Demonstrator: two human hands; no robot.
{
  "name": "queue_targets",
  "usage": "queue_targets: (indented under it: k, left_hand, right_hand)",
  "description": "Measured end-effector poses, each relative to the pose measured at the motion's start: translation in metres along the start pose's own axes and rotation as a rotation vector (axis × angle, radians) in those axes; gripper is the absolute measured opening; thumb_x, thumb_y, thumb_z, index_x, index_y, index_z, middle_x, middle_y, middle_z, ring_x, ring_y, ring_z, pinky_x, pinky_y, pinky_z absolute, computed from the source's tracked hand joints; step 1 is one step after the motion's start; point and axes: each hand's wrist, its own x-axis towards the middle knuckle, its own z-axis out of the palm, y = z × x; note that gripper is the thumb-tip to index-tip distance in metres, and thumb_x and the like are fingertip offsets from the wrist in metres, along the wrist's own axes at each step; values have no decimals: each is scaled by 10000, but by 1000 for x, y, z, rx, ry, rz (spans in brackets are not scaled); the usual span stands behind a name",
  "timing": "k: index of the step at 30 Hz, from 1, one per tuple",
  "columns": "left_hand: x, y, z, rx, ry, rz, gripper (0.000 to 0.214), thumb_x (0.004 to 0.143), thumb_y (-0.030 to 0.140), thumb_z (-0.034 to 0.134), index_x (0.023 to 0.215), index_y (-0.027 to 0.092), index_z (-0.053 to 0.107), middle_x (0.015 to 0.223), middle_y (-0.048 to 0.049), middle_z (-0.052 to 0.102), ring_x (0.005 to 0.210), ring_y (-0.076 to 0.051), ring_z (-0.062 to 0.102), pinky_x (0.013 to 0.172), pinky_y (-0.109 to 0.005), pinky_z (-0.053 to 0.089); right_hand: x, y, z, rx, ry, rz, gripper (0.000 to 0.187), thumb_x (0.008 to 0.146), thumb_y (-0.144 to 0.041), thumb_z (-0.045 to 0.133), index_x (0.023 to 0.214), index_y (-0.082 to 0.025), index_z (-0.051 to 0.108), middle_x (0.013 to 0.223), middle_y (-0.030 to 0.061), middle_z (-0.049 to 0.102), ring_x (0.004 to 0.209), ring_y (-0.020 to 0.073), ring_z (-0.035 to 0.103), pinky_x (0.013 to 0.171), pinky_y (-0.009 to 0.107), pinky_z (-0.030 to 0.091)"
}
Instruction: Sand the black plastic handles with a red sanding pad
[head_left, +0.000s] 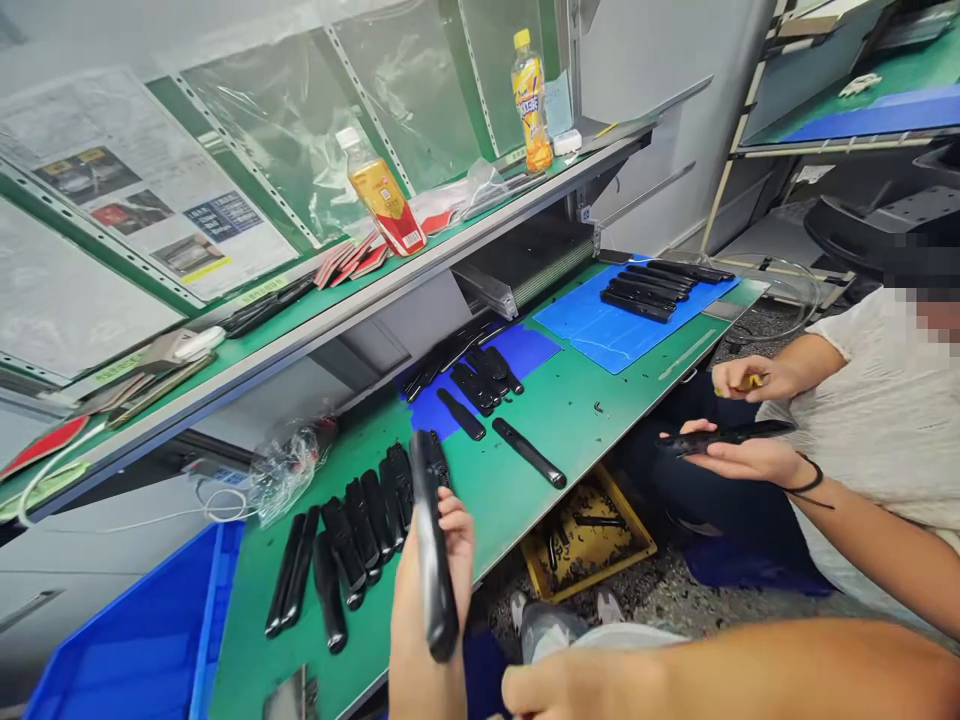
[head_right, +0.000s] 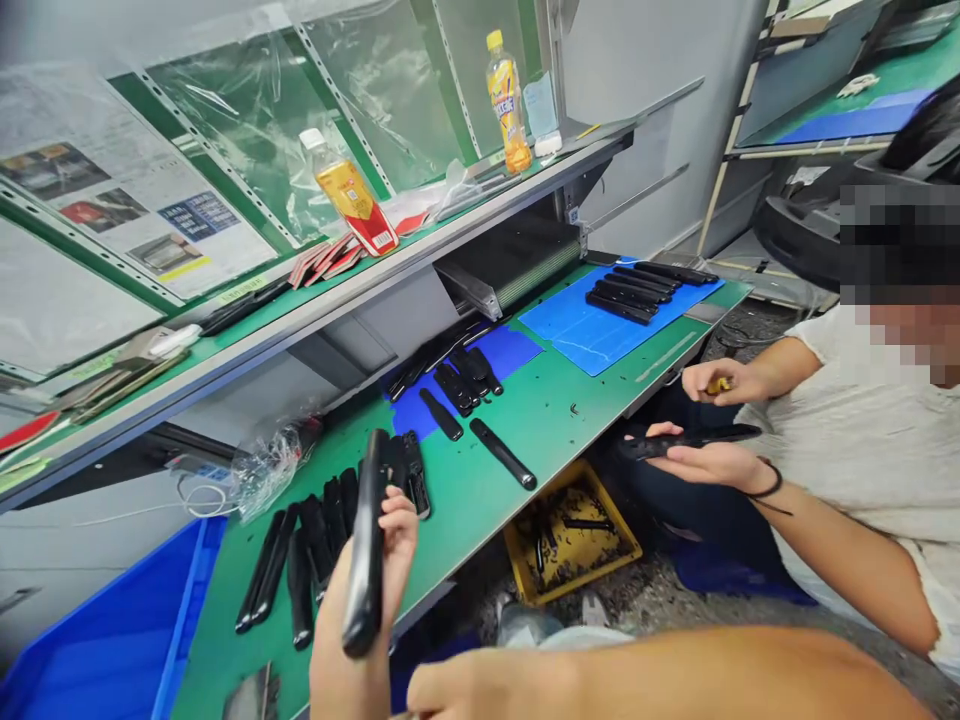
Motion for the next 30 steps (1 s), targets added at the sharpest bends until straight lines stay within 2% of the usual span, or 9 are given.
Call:
queue_targets:
  k: [2,4,7,10,14,17,24,28,30]
  left_hand:
    - [3,14,9,2,-21,104,267,1011,144,314,1139,127,548,859,-43,602,659,-103,593,551,-197,525]
    - [-3,27,17,-12,-110,128,333,1011,318,384,1228,96,505,901,-66,589,711,-144,592,594,-272,557]
    - [-17,37,29,-163,-185,35,230,976,222,409,1161,106,481,797,-2,507,646,-97,527,590,-213,521]
    - [-25,34,48,-327,-89,-32,154,916,66,349,848,203,363,671,64,374,532,-55,415,505,-136,436]
    - [-24,20,71,-349,98,8,251,899,48,315,777,246,221,640,71,329,538,-54,436,527,-143,470]
    - [-24,12,76,-265,113,74,257,892,28,286,773,245,219,615,78,335,503,-37,443,516,-119,468]
    - [-29,11,69,-115,-64,254,268,843,21,325,785,246,193,627,77,355,540,-32,488,572,-114,496]
    - [-32,8,74,-150,6,318,254,821,21,342,792,240,217,661,72,327,533,-34,444,560,-118,480]
    - [-35,5,78,-148,0,389,255,808,25,359,783,238,223,672,72,316,527,-33,424,552,-119,466]
  right_hand:
    - [-8,-1,-2,78,141,86,490,928,-428,585,1399,-519,485,1196,-22,717,869,222,624,764,385,490]
    - [-14,-2,-10,251,469,338,597,907,-625,541,1458,-410,464,1359,46,602,1035,258,573,902,419,449]
    - [-13,-5,-17,833,862,691,645,937,-713,358,1402,-313,554,1264,81,600,859,184,514,770,324,437]
    - [-4,-10,-11,1367,970,886,497,945,-585,503,1236,-223,681,987,69,631,694,123,428,588,237,368]
    - [4,-14,-1,1674,1067,988,469,793,-436,782,1166,-162,705,872,14,566,724,104,478,581,208,405]
    - [3,-17,0,1724,1072,927,503,771,-408,813,1195,-172,683,839,-8,544,723,100,492,593,211,429]
    - [3,-28,-9,1602,1108,926,496,815,-557,701,1239,-307,635,924,18,560,736,149,485,599,272,420]
    - [-3,-34,-10,1408,1079,836,500,777,-627,688,1174,-323,654,989,46,573,754,170,468,618,297,403]
    - [-11,-35,-3,1151,1002,773,555,754,-578,715,1249,-350,609,1005,53,564,774,189,480,671,338,438]
